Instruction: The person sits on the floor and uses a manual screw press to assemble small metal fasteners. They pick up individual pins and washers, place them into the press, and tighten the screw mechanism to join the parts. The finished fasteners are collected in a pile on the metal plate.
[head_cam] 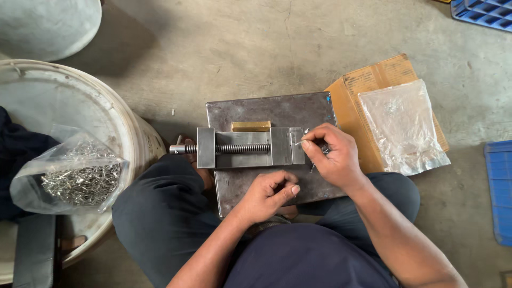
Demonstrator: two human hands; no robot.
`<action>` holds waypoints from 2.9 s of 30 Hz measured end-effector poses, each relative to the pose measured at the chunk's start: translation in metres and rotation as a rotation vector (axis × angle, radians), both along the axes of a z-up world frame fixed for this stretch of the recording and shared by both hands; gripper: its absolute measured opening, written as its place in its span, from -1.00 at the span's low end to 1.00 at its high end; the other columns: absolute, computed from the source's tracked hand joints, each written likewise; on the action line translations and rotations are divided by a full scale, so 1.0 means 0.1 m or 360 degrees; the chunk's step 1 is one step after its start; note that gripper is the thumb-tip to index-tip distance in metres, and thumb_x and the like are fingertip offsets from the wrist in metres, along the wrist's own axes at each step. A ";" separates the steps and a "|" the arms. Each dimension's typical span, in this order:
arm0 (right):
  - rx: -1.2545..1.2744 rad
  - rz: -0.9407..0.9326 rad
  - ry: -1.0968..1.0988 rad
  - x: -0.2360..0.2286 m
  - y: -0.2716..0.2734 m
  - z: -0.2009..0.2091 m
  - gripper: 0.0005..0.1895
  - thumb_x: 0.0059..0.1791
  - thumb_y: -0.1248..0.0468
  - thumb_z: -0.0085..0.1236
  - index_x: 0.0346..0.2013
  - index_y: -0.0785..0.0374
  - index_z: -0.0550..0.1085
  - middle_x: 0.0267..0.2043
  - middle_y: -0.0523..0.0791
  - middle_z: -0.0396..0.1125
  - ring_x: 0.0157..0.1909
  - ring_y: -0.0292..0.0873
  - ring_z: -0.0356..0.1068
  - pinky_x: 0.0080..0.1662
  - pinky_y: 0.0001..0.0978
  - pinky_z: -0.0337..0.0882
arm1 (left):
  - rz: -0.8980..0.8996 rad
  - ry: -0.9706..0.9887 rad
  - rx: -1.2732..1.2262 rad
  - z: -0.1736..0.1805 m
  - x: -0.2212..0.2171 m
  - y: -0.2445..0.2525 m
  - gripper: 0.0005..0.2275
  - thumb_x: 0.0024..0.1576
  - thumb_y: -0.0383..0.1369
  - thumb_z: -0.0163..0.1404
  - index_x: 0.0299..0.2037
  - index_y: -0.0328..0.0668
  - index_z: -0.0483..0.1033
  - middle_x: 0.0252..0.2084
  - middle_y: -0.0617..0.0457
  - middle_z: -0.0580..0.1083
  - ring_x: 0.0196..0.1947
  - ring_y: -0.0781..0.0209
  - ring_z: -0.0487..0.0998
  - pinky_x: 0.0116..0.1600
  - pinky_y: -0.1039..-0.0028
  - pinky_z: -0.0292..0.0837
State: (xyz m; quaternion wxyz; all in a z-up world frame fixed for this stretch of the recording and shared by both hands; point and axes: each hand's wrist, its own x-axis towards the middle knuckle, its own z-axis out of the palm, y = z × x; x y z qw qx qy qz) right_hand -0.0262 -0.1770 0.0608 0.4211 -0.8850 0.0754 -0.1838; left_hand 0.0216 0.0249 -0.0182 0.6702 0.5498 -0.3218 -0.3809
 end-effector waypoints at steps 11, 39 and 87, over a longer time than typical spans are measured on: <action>-0.0179 0.0065 0.0035 0.11 0.03 -0.04 -0.93 0.02 0.36 0.22 -0.26 0.31 0.52 -0.27 -0.11 0.43 -0.30 -0.25 0.43 -0.25 -0.44 0.42 | -0.0041 0.0066 0.0054 0.05 0.03 0.00 -0.87 0.25 -0.38 0.08 -0.20 -0.32 0.50 -0.49 0.22 0.38 -0.49 0.51 0.31 -0.38 0.58 0.35; -0.0352 0.0122 0.0042 0.17 0.05 0.09 -0.93 0.02 0.36 0.25 -0.23 0.30 0.55 -0.27 -0.10 0.44 -0.30 -0.22 0.46 -0.27 -0.41 0.43 | -0.0034 0.0078 0.0049 -0.01 0.04 -0.02 -0.86 0.25 -0.38 0.08 -0.16 -0.33 0.50 -0.47 0.26 0.37 -0.46 0.53 0.30 -0.36 0.58 0.35; 0.0243 0.0339 0.0112 -0.67 0.08 -0.27 -0.92 -0.01 0.36 0.24 -0.27 0.30 0.50 -0.29 -0.13 0.43 -0.28 -0.21 0.45 -0.20 -0.42 0.43 | -0.0131 -0.0346 0.0149 0.14 -0.06 -0.05 -0.79 0.32 -0.32 -0.01 -0.31 -0.28 0.50 -0.48 0.03 0.46 -0.49 0.26 0.47 -0.30 0.42 0.42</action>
